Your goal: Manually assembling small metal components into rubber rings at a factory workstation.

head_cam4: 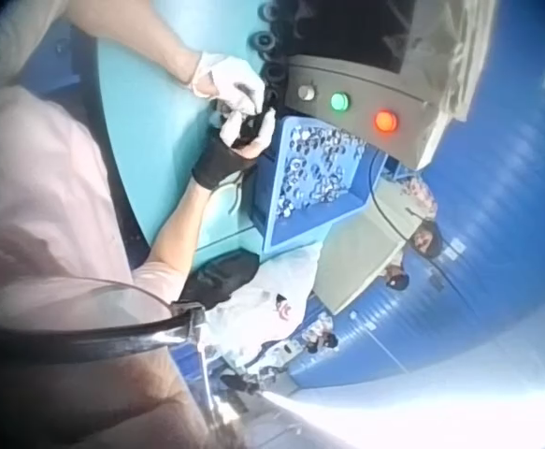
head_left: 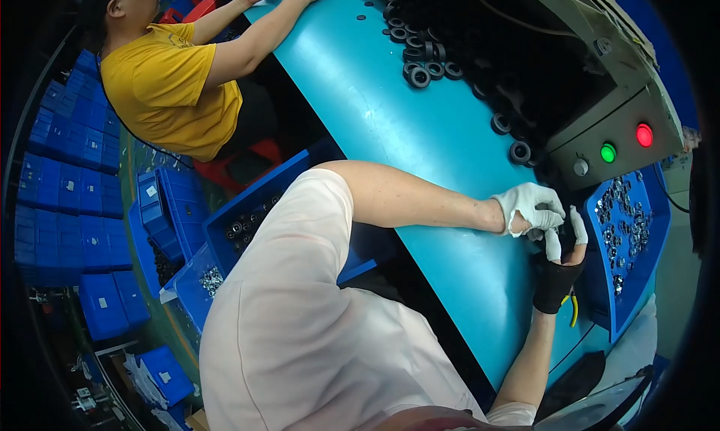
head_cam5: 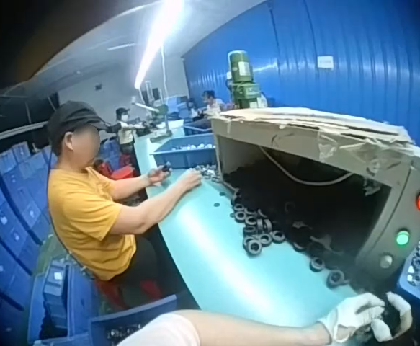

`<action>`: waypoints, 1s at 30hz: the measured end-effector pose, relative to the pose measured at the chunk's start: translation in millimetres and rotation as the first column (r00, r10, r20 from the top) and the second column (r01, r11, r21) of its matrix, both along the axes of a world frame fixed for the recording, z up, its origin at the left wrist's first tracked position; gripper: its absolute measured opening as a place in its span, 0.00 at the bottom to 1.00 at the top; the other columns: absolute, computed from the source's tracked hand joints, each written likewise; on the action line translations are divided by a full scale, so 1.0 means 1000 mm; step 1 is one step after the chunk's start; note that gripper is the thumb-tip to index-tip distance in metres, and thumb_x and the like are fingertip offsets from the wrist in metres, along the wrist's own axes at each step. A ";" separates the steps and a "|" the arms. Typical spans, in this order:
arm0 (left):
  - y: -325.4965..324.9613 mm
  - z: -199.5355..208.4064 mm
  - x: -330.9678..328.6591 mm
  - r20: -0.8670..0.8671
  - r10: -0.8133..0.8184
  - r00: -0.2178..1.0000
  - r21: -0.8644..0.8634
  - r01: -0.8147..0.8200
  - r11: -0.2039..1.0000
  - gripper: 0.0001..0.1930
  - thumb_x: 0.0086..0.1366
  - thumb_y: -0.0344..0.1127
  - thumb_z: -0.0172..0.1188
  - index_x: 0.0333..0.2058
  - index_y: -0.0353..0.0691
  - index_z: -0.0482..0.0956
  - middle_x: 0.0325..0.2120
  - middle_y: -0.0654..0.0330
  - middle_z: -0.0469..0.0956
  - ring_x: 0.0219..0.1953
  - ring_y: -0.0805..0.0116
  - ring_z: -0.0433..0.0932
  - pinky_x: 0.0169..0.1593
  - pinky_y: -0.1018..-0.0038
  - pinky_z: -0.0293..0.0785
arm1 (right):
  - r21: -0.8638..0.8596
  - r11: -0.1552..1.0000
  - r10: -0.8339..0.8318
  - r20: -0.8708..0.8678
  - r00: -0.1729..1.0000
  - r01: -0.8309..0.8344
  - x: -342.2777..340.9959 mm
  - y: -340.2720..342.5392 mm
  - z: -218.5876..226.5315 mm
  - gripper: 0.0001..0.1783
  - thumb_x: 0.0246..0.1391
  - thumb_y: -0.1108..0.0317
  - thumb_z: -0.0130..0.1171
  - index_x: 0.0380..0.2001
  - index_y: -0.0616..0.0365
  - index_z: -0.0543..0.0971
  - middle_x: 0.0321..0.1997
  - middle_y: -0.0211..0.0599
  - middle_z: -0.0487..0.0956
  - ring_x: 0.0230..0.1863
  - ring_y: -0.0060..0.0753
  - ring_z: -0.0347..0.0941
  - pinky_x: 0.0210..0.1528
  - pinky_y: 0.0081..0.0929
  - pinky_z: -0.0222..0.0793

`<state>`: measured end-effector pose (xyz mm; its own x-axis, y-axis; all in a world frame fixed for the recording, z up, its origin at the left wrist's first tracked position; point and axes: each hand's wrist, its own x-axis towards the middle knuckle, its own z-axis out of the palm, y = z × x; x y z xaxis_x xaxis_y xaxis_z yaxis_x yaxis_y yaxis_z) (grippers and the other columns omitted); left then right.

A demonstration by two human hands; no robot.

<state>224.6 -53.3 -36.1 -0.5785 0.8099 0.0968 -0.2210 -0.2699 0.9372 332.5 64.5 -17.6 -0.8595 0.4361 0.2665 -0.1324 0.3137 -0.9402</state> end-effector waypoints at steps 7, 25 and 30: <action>-0.003 0.005 0.008 -0.168 0.088 0.982 -0.038 -0.095 0.995 0.09 0.61 0.35 0.58 0.35 0.34 0.76 0.23 0.58 0.76 0.24 0.74 0.75 0.28 0.78 0.71 | 0.000 0.998 0.060 0.091 0.994 -0.060 0.004 0.013 -0.011 0.20 0.53 0.74 0.56 0.51 0.63 0.71 0.50 0.38 0.75 0.50 0.28 0.71 0.52 0.24 0.65; -0.007 0.002 0.006 -0.378 0.159 0.912 -0.063 -0.196 0.979 0.10 0.60 0.36 0.58 0.30 0.33 0.79 0.24 0.55 0.77 0.26 0.66 0.76 0.29 0.74 0.71 | -0.078 0.992 0.110 0.115 0.987 -0.102 0.004 0.018 -0.014 0.08 0.50 0.76 0.59 0.35 0.59 0.75 0.34 0.26 0.76 0.37 0.17 0.71 0.43 0.17 0.66; -0.007 0.004 -0.002 -0.419 0.113 0.901 0.016 -0.118 0.993 0.11 0.60 0.36 0.57 0.33 0.33 0.78 0.26 0.56 0.76 0.31 0.69 0.76 0.35 0.72 0.72 | 0.032 0.995 0.095 0.092 0.991 -0.099 -0.006 0.017 -0.013 0.06 0.50 0.72 0.59 0.33 0.59 0.76 0.27 0.29 0.76 0.27 0.20 0.73 0.27 0.18 0.69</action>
